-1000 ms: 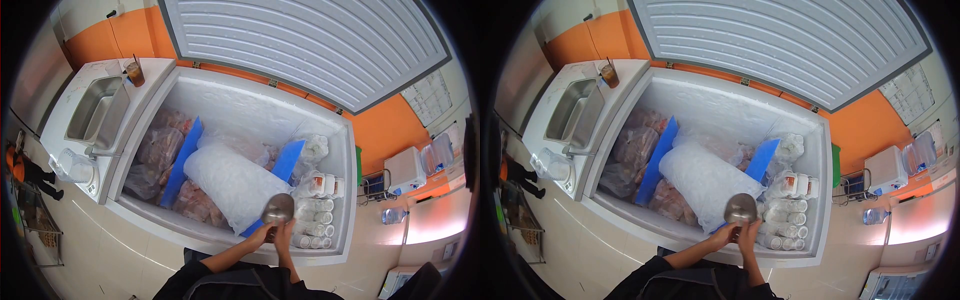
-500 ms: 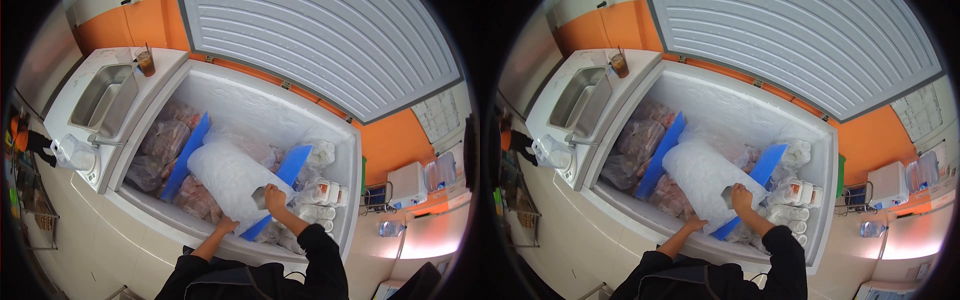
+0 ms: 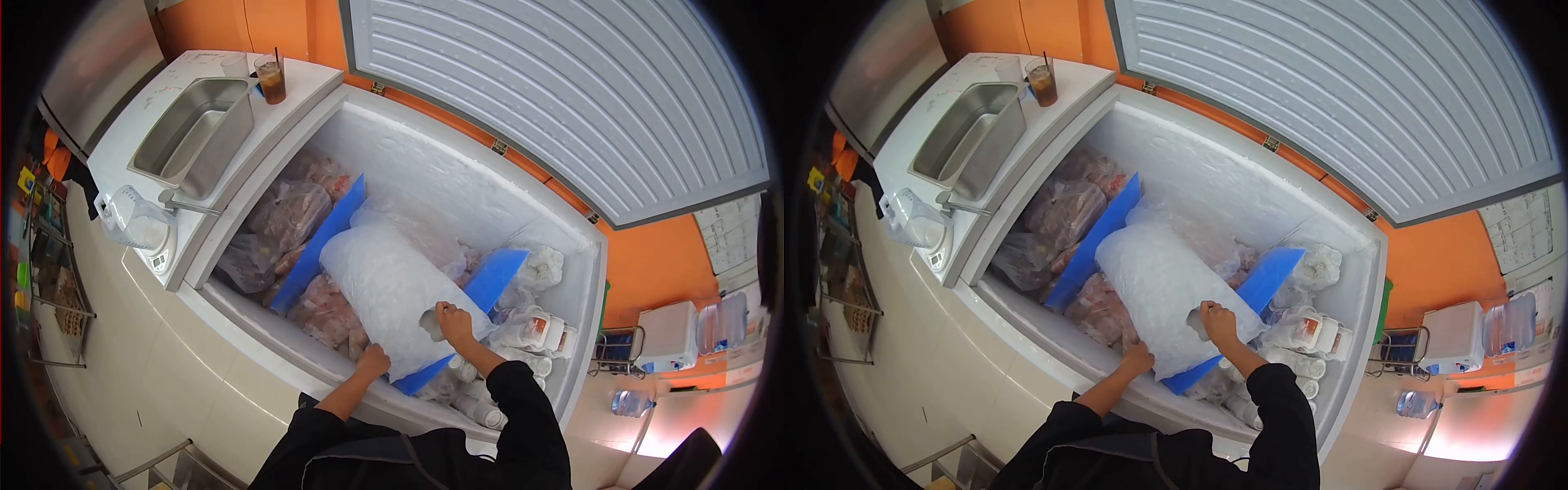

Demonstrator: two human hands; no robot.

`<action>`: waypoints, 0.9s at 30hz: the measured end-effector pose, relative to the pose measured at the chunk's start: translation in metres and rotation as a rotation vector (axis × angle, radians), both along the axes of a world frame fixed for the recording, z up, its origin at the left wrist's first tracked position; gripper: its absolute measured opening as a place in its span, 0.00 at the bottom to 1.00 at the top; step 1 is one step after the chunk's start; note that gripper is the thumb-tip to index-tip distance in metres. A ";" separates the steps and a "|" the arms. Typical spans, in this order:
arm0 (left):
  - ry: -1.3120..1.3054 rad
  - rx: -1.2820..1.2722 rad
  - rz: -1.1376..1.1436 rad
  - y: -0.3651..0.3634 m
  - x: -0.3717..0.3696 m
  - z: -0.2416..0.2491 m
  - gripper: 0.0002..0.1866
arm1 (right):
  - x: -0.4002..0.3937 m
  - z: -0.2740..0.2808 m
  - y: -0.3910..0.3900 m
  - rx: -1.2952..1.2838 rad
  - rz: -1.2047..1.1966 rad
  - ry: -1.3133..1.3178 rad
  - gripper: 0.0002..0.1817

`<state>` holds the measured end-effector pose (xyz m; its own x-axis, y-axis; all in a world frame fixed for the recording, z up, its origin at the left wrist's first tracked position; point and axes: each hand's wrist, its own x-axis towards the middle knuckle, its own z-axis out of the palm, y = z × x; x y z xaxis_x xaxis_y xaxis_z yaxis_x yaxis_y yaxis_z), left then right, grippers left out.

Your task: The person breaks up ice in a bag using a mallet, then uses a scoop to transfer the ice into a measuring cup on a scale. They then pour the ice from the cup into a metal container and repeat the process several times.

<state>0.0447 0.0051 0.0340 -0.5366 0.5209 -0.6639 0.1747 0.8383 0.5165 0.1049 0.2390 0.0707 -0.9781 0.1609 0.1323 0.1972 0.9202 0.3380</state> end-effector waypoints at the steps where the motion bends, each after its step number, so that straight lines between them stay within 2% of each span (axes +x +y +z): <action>1: -0.028 0.029 0.038 0.000 -0.003 -0.002 0.22 | 0.000 -0.002 0.003 0.011 0.031 -0.007 0.11; 2: -0.061 0.059 0.077 -0.001 -0.004 -0.005 0.22 | 0.003 -0.005 0.011 -0.021 0.021 -0.034 0.11; 5: -0.022 0.120 0.009 -0.001 0.002 -0.014 0.23 | 0.011 -0.021 0.033 -0.127 -0.034 -0.088 0.10; 8: -0.080 0.088 -0.005 0.001 0.006 -0.021 0.25 | 0.017 -0.041 0.017 -0.214 -0.098 -0.103 0.10; 9: -0.083 0.086 -0.008 0.002 0.003 -0.023 0.25 | 0.016 -0.047 -0.001 -0.213 -0.050 -0.119 0.12; 11: -0.102 0.070 -0.015 0.000 0.004 -0.022 0.26 | 0.007 -0.031 -0.045 -0.125 0.257 -0.084 0.13; 14: -0.083 0.145 0.009 -0.007 0.001 -0.035 0.25 | -0.003 -0.039 -0.064 -0.119 0.260 0.000 0.12; 18: -0.023 0.213 0.006 -0.006 0.004 -0.043 0.24 | 0.016 -0.056 -0.068 -0.267 0.107 -0.118 0.11; 23: -0.062 0.172 0.050 0.000 -0.001 -0.012 0.23 | 0.028 -0.038 -0.062 -0.558 -0.020 -0.252 0.16; 27: -0.072 0.157 -0.009 -0.002 0.002 -0.027 0.22 | 0.023 -0.057 -0.053 -0.698 -0.062 -0.328 0.17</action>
